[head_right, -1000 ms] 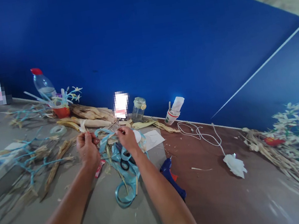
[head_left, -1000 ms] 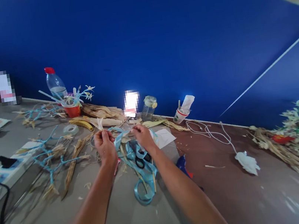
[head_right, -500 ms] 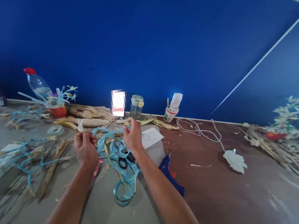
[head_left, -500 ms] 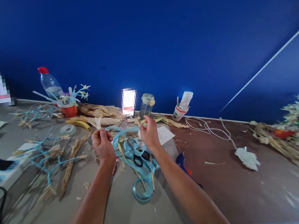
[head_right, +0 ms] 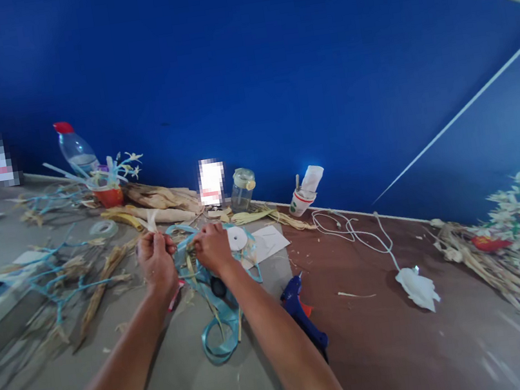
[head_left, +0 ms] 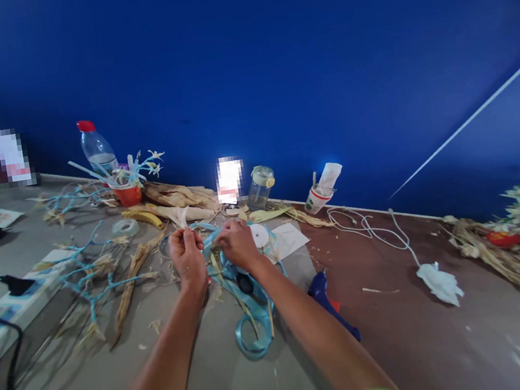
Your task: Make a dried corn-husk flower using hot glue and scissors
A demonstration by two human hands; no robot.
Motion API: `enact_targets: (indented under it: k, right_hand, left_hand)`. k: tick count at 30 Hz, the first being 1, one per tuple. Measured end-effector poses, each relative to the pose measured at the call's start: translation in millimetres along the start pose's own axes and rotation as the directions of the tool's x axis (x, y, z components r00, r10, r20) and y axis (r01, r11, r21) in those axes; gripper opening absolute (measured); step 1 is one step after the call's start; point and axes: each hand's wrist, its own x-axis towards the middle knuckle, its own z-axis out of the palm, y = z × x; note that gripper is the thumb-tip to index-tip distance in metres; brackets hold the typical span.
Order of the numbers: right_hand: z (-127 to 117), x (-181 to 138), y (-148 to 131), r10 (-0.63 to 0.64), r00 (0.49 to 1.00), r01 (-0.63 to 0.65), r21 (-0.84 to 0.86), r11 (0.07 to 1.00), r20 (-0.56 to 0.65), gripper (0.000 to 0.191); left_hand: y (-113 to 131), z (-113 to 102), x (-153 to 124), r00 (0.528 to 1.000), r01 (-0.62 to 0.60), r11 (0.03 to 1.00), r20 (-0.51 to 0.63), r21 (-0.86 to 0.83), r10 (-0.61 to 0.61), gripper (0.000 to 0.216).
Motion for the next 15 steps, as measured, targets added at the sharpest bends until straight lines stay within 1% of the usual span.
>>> enact_targets:
  k: [1, 2, 3, 5, 6, 7, 8, 9, 11, 13, 15]
  right_hand:
    - [-4.1, 1.2, 2.7, 0.042, 0.999, -0.039, 0.118, 0.992, -0.022, 0.015]
    - [-8.7, 1.5, 5.5, 0.107, 0.994, -0.096, 0.257, 0.962, -0.031, 0.015]
    - [-13.6, 0.6, 8.2, 0.181, 0.983, -0.159, 0.404, 0.901, -0.018, 0.016]
    - [-22.7, -4.9, 13.2, 0.293, 0.954, -0.261, 0.633, 0.729, 0.056, 0.017]
    - [-26.4, -9.2, 15.1, 0.317, 0.944, -0.289, 0.697, 0.656, 0.093, 0.018]
    - [-29.6, -14.0, 16.6, 0.322, 0.939, -0.302, 0.728, 0.616, 0.117, 0.018]
    - [-32.2, -19.0, 17.6, 0.317, 0.939, -0.306, 0.732, 0.609, 0.129, 0.018]
    - [-34.5, -23.8, 18.1, 0.310, 0.942, -0.307, 0.714, 0.629, 0.133, 0.017]
    - [-39.0, -31.5, 17.6, 0.299, 0.945, -0.313, 0.622, 0.718, 0.131, 0.017]
    - [-44.5, -35.8, 15.3, 0.306, 0.945, -0.322, 0.461, 0.827, 0.112, 0.019]
    - [-51.3, -37.2, 11.3, 0.307, 0.949, -0.316, 0.276, 0.908, 0.078, 0.021]
  left_hand:
    - [-0.1, 0.0, -0.5, 1.000, 0.001, 1.000, 0.002, 0.007, -0.001, 0.018]
    - [0.0, 0.3, -1.1, 1.000, 0.002, 1.000, 0.010, 0.011, -0.003, 0.018]
    - [0.4, 0.8, -2.0, 1.000, 0.008, 1.000, 0.024, 0.013, -0.008, 0.018]
    - [1.6, 2.2, -4.0, 0.998, 0.034, 0.999, 0.059, 0.010, -0.034, 0.018]
    - [2.1, 3.0, -5.1, 0.995, 0.058, 0.998, 0.083, 0.006, -0.058, 0.019]
    - [2.4, 3.7, -6.1, 0.990, 0.087, 0.996, 0.113, 0.004, -0.087, 0.019]
    - [2.5, 4.1, -7.1, 0.983, 0.115, 0.993, 0.146, 0.008, -0.115, 0.020]
    - [2.6, 4.4, -8.0, 0.974, 0.137, 0.990, 0.180, 0.018, -0.138, 0.020]
    - [2.6, 4.5, -10.0, 0.955, 0.161, 0.985, 0.244, 0.055, -0.169, 0.020]
    - [3.2, 4.3, -12.4, 0.935, 0.168, 0.981, 0.299, 0.097, -0.190, 0.020]
    - [4.9, 4.3, -15.8, 0.911, 0.175, 0.975, 0.353, 0.139, -0.214, 0.020]
